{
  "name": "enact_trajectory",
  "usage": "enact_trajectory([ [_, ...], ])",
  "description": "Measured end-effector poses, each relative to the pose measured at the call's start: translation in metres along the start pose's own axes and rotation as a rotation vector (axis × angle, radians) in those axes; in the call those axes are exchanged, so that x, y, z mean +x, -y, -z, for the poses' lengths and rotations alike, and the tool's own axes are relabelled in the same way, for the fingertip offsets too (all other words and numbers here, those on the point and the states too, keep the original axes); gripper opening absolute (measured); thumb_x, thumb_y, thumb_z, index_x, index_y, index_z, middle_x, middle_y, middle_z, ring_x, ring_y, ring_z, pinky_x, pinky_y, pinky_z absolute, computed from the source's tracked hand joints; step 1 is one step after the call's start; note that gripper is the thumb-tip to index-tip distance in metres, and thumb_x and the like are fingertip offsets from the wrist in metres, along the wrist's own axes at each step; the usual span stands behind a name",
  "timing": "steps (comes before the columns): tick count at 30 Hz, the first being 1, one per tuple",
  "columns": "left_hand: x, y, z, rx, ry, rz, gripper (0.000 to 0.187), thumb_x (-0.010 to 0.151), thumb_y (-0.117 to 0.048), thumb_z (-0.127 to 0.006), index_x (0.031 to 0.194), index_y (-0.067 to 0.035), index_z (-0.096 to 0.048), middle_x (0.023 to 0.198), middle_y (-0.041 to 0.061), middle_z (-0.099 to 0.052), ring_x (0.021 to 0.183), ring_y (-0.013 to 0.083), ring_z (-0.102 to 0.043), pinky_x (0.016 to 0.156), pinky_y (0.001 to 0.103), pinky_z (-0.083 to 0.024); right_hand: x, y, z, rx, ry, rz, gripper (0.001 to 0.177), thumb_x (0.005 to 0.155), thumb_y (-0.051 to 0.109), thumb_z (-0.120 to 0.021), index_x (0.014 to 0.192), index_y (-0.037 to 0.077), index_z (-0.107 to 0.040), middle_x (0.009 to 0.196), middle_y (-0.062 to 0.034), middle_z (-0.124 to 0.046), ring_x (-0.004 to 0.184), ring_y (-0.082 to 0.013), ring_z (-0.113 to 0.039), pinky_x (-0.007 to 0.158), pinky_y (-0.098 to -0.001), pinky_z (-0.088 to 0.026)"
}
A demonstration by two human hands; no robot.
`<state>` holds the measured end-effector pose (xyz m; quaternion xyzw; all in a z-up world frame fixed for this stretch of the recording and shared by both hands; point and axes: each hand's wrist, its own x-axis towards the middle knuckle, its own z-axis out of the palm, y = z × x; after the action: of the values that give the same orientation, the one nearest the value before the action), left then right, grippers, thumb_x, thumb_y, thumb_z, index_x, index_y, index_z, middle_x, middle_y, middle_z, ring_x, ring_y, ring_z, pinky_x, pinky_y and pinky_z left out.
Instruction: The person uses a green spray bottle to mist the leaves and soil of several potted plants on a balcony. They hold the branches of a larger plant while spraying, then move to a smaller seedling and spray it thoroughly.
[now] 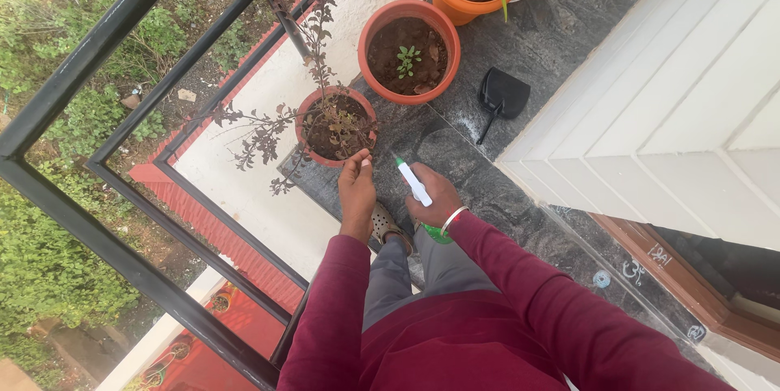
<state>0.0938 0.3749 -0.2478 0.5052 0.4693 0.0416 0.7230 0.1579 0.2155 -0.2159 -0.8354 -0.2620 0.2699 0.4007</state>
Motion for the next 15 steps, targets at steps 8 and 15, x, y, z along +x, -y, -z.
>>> enact_trajectory([
  [8, 0.005, 0.001, 0.009, -0.031, -0.029, -0.025, 0.030, 0.104, -0.014, -0.053, 0.131, -0.005, -0.065, 0.125, 0.006, -0.067, 0.117, 0.0155, -0.059, 0.102, 0.030, -0.043, 0.006, 0.003, -0.010, 0.027, -0.026, -0.014, 0.037, 0.077, 0.010, -0.068, 0.112, 0.008, -0.058, 0.093, -0.0126, -0.065, 0.084, -0.0338, -0.068, 0.073, -0.0433, -0.052],
  [15, 0.010, 0.005, 0.030, -0.081, -0.047, -0.016, 0.031, 0.103, -0.015, -0.051, 0.129, -0.006, -0.064, 0.126, 0.001, -0.069, 0.118, 0.0100, -0.060, 0.102, 0.028, -0.041, 0.013, 0.007, -0.021, 0.032, 0.042, 0.006, 0.038, 0.077, 0.010, -0.066, 0.114, 0.008, -0.059, 0.097, -0.0128, -0.066, 0.086, -0.0355, -0.069, 0.074, -0.0450, -0.053],
])
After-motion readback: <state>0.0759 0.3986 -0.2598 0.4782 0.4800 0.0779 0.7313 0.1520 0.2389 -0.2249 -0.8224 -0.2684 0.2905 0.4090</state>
